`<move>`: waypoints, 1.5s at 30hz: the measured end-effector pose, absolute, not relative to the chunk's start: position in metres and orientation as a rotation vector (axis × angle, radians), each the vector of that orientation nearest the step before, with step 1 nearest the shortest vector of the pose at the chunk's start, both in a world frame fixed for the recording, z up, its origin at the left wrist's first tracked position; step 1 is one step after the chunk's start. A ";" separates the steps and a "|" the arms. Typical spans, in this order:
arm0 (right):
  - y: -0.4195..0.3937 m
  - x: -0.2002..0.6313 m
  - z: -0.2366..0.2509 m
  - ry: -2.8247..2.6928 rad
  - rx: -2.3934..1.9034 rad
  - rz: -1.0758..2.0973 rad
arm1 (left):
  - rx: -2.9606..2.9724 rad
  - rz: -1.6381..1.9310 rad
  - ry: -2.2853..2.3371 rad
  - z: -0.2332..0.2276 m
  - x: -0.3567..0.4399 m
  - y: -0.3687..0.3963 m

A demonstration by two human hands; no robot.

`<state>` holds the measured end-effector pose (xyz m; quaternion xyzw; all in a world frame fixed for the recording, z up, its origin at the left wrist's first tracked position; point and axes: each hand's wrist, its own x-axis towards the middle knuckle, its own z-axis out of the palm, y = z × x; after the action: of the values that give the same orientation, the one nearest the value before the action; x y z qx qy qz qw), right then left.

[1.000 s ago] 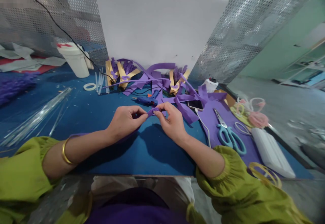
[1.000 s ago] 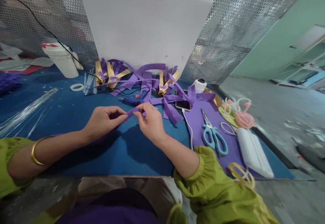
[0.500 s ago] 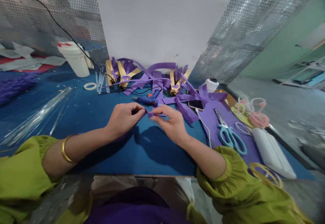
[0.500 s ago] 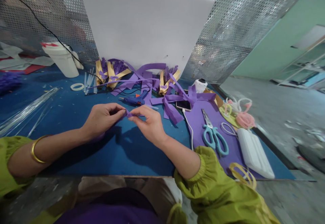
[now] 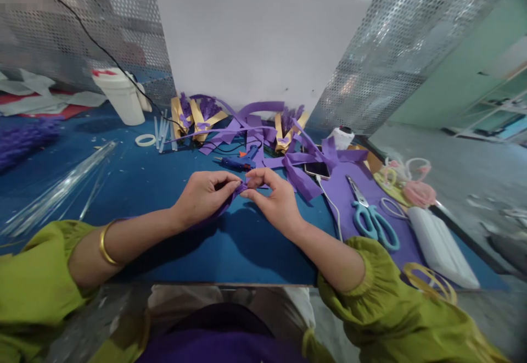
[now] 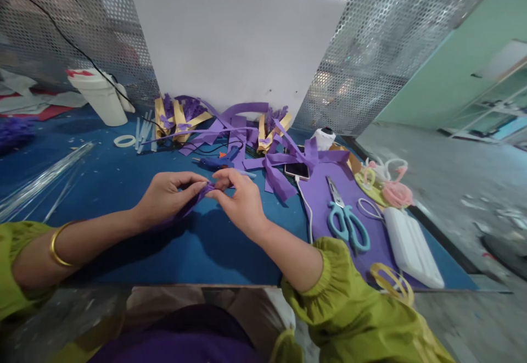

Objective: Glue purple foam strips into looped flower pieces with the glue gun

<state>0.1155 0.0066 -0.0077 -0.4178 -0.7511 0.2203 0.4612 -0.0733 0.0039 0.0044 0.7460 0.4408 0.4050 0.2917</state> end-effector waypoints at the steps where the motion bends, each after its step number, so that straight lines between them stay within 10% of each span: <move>1: 0.007 0.116 -0.009 -1.886 -1.008 0.479 | 1.975 1.077 1.167 0.004 -0.073 0.004; 10: 0.009 0.118 -0.011 -2.101 -0.910 -0.053 | 1.498 1.046 1.053 -0.002 -0.068 0.010; 23: 0.014 0.117 -0.006 -1.807 -1.123 0.724 | 2.122 0.972 1.191 -0.001 -0.077 0.011; 45: 0.014 0.116 -0.010 -1.778 -1.169 0.661 | 2.448 1.012 1.248 -0.005 -0.075 0.001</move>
<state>0.1157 0.0140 -0.0104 -0.4708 -0.7161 0.2665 0.4411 -0.0747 0.0010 -0.0055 0.8312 0.4239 0.3436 0.1067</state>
